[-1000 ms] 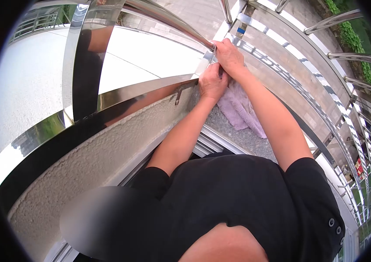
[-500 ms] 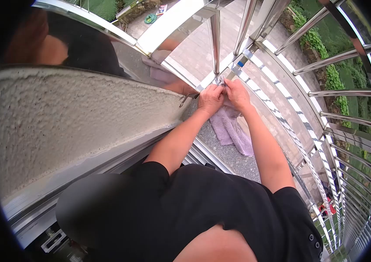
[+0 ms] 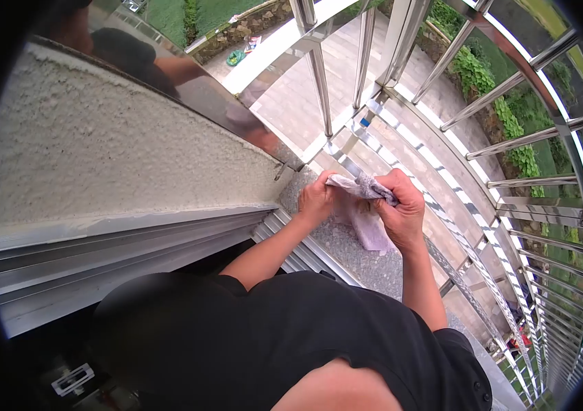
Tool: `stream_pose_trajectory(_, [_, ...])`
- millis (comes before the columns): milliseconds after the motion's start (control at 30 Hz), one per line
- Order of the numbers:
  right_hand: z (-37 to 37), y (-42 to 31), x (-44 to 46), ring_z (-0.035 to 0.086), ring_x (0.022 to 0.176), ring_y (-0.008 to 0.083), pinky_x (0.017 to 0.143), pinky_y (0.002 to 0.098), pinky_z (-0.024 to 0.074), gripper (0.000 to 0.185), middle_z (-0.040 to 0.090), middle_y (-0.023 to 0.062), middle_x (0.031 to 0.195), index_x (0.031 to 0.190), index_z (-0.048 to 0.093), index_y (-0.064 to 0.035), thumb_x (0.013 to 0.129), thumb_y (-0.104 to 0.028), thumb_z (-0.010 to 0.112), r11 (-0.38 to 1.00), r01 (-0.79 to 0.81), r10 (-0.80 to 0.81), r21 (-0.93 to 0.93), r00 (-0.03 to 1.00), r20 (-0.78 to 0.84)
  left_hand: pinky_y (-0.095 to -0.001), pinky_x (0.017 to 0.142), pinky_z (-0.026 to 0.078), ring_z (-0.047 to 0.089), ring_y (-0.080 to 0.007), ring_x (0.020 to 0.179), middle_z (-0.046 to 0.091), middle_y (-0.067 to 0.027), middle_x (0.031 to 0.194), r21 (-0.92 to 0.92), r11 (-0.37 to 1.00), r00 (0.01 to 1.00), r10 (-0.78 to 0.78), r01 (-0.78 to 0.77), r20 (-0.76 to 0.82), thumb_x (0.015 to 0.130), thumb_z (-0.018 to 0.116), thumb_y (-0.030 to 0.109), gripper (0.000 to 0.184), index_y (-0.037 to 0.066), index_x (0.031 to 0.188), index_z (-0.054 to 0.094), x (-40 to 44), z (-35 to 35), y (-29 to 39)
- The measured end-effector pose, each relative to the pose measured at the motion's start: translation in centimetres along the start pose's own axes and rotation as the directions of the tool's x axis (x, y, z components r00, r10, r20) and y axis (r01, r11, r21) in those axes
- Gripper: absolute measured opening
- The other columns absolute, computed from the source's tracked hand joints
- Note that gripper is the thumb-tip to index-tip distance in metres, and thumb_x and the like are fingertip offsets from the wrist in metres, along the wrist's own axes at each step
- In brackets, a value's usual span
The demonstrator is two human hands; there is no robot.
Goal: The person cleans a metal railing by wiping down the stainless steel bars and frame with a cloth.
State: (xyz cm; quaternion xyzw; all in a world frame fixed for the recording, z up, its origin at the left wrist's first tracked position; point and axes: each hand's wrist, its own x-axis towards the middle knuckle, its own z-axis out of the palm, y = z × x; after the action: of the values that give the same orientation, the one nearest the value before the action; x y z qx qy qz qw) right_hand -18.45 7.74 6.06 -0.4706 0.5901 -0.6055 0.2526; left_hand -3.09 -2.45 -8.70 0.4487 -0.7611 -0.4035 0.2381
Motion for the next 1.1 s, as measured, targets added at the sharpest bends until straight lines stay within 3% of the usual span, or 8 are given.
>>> stream_pose_trajectory(100, [0.1,-2.8,-1.0,0.051,0.067,0.0119,0.058,0.0239,0.0382,0.025,0.055,0.0016,0.074,0.091,0.068,-0.004,0.069,0.004,0.075,0.993,0.115,-0.113,0.037,0.993,-0.044,-0.025,0.08,0.048,0.055,-0.0104,0.089,0.057,0.0002,0.094,-0.609,0.791,0.964,-0.106,-0.066,-0.243,0.091,0.056,0.011,0.024,0.013,0.115,0.054,0.6,1.6,3.2])
stream_pose_trajectory(267, [-0.7,-3.3,-1.7,0.052,0.067,0.0115,0.058,0.0233,0.04,0.026,0.057,0.0032,0.074,0.093,0.067,-0.0036,0.07,0.005,0.075,0.967,0.229,-0.203,0.112,0.958,-0.205,-0.0279,0.09,0.044,0.048,-0.014,0.102,0.043,-0.0044,0.114,-0.92,0.323,0.901,-0.292,-0.222,-0.32,0.089,0.056,0.007,0.039,0.013,0.122,0.037,5.0,-1.5,9.2])
stream_pose_trajectory(367, [-0.6,-1.7,-1.6,0.052,0.071,0.0113,0.062,0.0228,0.0411,0.029,0.057,0.0032,0.082,0.098,0.067,-0.0055,0.072,0.006,0.073,0.977,0.189,-0.162,0.103,0.96,-0.231,-0.0281,0.091,0.043,0.048,-0.0146,0.103,0.043,-0.0049,0.113,-0.517,0.685,0.673,-0.052,-0.514,-0.738,0.088,0.059,0.01,0.037,0.009,0.119,0.038,10.3,-1.5,11.2])
stream_pose_trajectory(433, [-0.2,-0.9,-1.1,0.054,0.075,0.0126,0.065,0.024,0.0431,0.033,0.057,0.0036,0.088,0.1,0.066,-0.0066,0.071,0.008,0.071,0.983,0.141,-0.114,0.114,0.969,-0.218,-0.0281,0.091,0.043,0.048,-0.0141,0.105,0.043,-0.0054,0.114,-0.235,0.739,0.479,0.134,-0.631,-0.868,0.088,0.059,0.011,0.035,0.007,0.118,0.041,13.6,-1.6,13.3])
stream_pose_trajectory(533, [1.4,1.0,0.0,0.056,0.078,0.0151,0.066,0.0261,0.0449,0.034,0.058,0.0042,0.089,0.1,0.065,-0.006,0.071,0.012,0.066,0.974,0.151,-0.113,0.169,0.97,-0.216,-0.0296,0.093,0.042,0.048,-0.0153,0.107,0.044,-0.0068,0.116,-0.049,0.771,0.386,0.262,-0.635,-0.885,0.087,0.059,0.012,0.037,0.007,0.12,0.042,17.1,-2.5,14.0])
stream_pose_trajectory(933, [4.9,11.8,-3.0,0.057,0.08,0.0199,0.071,0.0289,0.0456,0.029,0.056,0.0083,0.092,0.098,0.062,-0.0024,0.075,0.015,0.055,0.975,-0.21,0.219,0.069,0.959,-0.18,-0.0358,0.1,0.039,0.048,-0.0201,0.117,0.047,-0.0126,0.126,0.07,0.997,0.837,0.013,0.031,-0.547,0.085,0.061,0.018,0.045,0.006,0.127,0.047,16.3,8.5,-8.6])
stream_pose_trajectory(1033, [4.1,13.5,-2.9,0.058,0.081,0.0229,0.072,0.0306,0.0465,0.027,0.057,0.0092,0.091,0.098,0.063,-0.0028,0.076,0.012,0.055,0.965,-0.261,0.253,-0.021,0.951,-0.179,-0.0373,0.102,0.038,0.049,-0.0213,0.12,0.048,-0.014,0.128,0.299,0.953,0.951,0.05,0.046,-0.306,0.085,0.061,0.019,0.047,0.006,0.128,0.048,14.2,9.2,-13.2])
stream_pose_trajectory(1100, [3.8,14.4,-3.2,0.06,0.082,0.0249,0.072,0.0317,0.047,0.026,0.058,0.0097,0.091,0.099,0.063,-0.0037,0.077,0.01,0.055,0.958,-0.269,0.253,-0.1,0.956,-0.147,-0.0377,0.105,0.035,0.046,-0.0261,0.123,0.049,-0.015,0.13,0.729,0.682,0.987,0.15,-0.055,-0.066,0.088,0.056,0.022,0.046,0.008,0.131,0.048,12.7,7.7,-12.0])
